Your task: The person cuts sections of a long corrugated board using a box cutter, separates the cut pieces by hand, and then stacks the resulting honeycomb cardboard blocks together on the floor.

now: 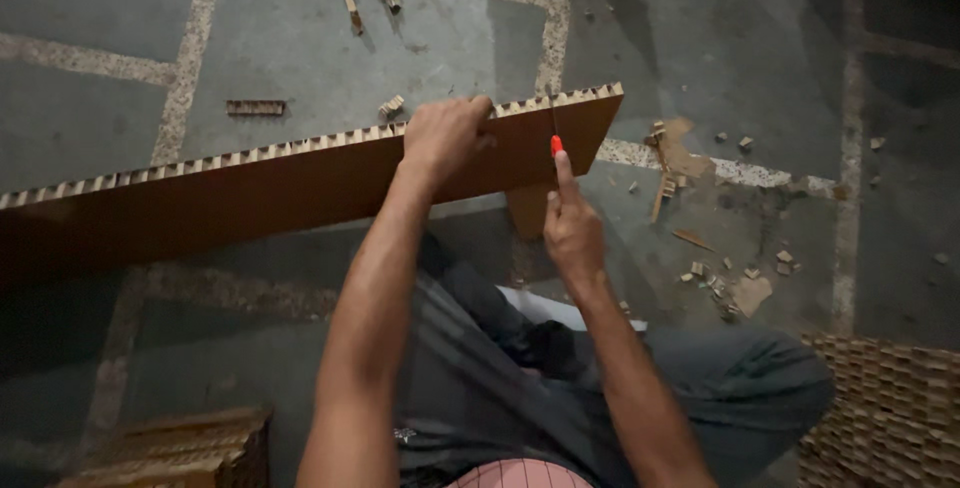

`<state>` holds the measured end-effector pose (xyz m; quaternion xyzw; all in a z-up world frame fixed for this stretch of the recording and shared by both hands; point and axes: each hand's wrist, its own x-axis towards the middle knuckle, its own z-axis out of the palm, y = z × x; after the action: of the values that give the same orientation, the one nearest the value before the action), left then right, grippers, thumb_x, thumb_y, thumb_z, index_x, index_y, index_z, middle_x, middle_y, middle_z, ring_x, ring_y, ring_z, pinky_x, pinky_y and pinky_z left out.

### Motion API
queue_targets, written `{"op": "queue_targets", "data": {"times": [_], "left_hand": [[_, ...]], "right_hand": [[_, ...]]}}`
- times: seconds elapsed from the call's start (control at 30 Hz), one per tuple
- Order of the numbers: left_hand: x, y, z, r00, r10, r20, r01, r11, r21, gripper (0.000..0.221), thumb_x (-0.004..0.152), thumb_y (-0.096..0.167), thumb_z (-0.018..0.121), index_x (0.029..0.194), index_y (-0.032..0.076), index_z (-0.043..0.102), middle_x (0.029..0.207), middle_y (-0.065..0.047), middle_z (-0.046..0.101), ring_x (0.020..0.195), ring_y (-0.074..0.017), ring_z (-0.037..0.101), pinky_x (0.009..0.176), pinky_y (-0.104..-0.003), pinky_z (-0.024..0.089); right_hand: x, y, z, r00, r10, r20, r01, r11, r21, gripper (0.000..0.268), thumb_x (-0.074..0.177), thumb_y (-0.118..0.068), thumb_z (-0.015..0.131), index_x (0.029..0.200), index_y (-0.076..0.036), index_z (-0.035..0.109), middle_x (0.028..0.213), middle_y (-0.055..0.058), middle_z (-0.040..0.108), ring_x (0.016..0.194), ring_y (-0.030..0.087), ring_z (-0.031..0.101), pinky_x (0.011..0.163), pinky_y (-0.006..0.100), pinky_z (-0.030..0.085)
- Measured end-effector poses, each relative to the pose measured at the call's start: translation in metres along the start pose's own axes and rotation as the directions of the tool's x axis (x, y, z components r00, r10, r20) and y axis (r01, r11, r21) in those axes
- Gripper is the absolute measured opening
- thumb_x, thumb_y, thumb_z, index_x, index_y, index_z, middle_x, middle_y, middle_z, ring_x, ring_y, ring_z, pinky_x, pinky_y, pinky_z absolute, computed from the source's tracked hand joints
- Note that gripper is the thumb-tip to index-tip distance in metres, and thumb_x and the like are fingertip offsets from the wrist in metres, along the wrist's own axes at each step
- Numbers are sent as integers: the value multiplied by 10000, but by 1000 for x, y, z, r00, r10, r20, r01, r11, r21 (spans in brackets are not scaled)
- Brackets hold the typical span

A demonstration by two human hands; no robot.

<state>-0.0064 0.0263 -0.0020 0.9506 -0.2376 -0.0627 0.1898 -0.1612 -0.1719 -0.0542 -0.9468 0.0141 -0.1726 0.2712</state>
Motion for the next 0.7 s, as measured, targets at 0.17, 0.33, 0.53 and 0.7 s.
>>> {"op": "queue_targets", "data": {"times": [0.17,0.33,0.53,0.7], "left_hand": [[-6,-2,7,999,39,-38,-40,999,-11,391,846,392,794,1051,103,627,946,-135,736,941,-364,701,761,-506,538],[-1,-3,9,990,64,-126,-66,998,-9,412,790,392,811,1022,100,636,932,-130,739,893,-363,708,729,-510,540],[-6,-10,16,977,137,-166,-134,991,30,249,895,258,762,1082,134,655,967,-105,745,919,-350,716,748,-498,552],[-47,-61,-18,980,-178,91,171,982,80,385,761,359,847,1010,113,687,982,-113,732,951,-354,696,785,-498,551]], "right_hand": [[-35,56,43,953,195,232,-175,979,-104,815,958,-57,564,1654,-288,208,737,281,648,572,467,608,522,567,450],[-104,129,103,925,163,342,-99,976,-195,696,993,-121,576,1600,-276,275,768,277,675,644,474,648,582,572,488],[-74,137,73,965,-171,198,157,984,87,691,1014,-120,547,1627,-277,270,772,203,661,623,361,637,557,495,506],[-50,137,2,826,541,160,-562,766,310,688,1031,-118,523,1649,-277,265,775,141,650,606,267,628,537,432,520]]}}
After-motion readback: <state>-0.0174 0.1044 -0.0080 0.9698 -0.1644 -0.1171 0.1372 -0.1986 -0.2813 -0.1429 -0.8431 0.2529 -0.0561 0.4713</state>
